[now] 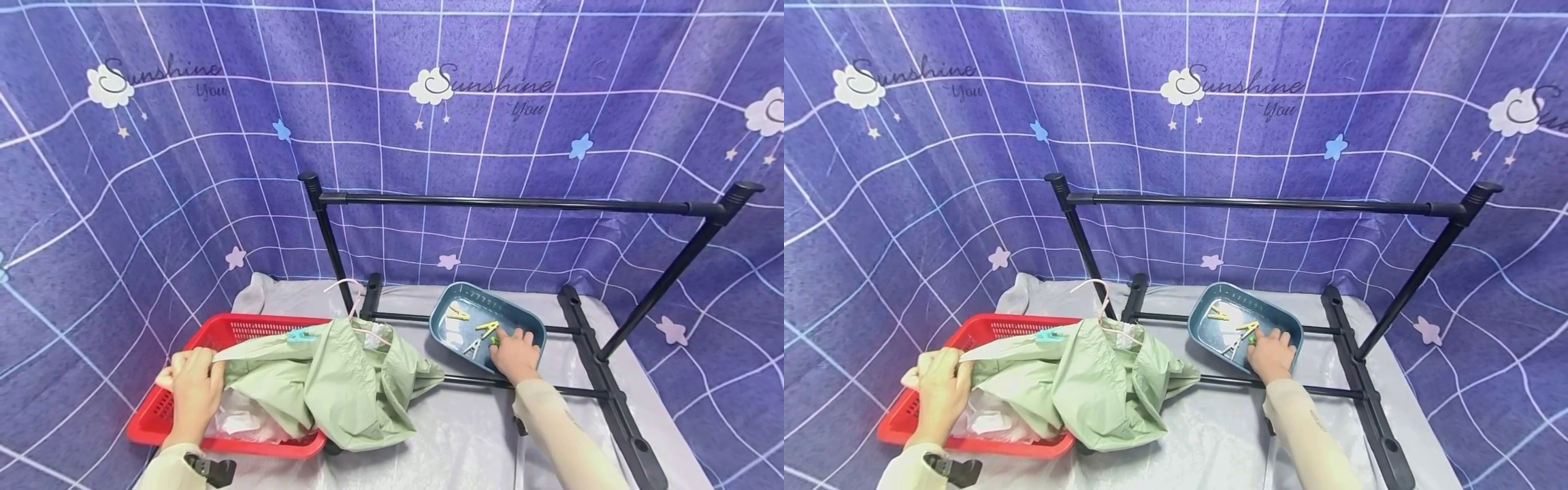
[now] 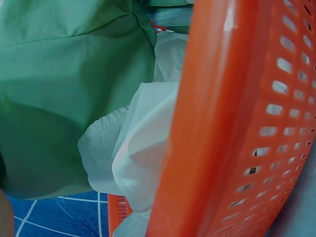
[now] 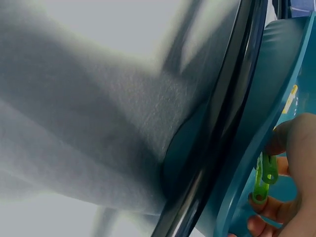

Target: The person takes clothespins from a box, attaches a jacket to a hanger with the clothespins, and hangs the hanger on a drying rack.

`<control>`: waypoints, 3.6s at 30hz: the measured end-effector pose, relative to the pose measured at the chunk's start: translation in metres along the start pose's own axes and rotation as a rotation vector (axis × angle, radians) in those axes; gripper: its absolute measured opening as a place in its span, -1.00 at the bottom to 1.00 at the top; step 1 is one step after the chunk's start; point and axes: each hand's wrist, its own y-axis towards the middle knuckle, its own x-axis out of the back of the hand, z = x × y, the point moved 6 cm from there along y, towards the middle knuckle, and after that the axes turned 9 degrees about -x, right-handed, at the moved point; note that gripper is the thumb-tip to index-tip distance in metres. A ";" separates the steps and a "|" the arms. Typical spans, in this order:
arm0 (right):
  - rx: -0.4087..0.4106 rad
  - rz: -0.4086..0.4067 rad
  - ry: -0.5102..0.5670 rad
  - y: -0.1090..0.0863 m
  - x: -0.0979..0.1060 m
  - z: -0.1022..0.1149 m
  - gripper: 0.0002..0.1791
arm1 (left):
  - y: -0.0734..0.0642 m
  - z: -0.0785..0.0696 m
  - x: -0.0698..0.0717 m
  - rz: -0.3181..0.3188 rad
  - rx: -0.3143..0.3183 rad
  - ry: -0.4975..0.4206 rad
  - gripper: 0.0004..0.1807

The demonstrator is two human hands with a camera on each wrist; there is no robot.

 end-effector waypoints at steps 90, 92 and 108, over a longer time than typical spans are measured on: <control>0.268 -0.289 -0.109 -0.017 0.047 0.027 -0.74 | -0.005 0.001 0.002 0.004 -0.003 -0.016 -0.89; 0.273 -0.294 -0.112 -0.017 0.047 0.027 -0.75 | -0.005 0.001 0.002 0.000 -0.006 -0.016 -0.89; 0.310 -0.327 -0.103 -0.023 0.053 0.031 -0.73 | -0.005 0.001 0.002 -0.017 -0.016 -0.016 -0.90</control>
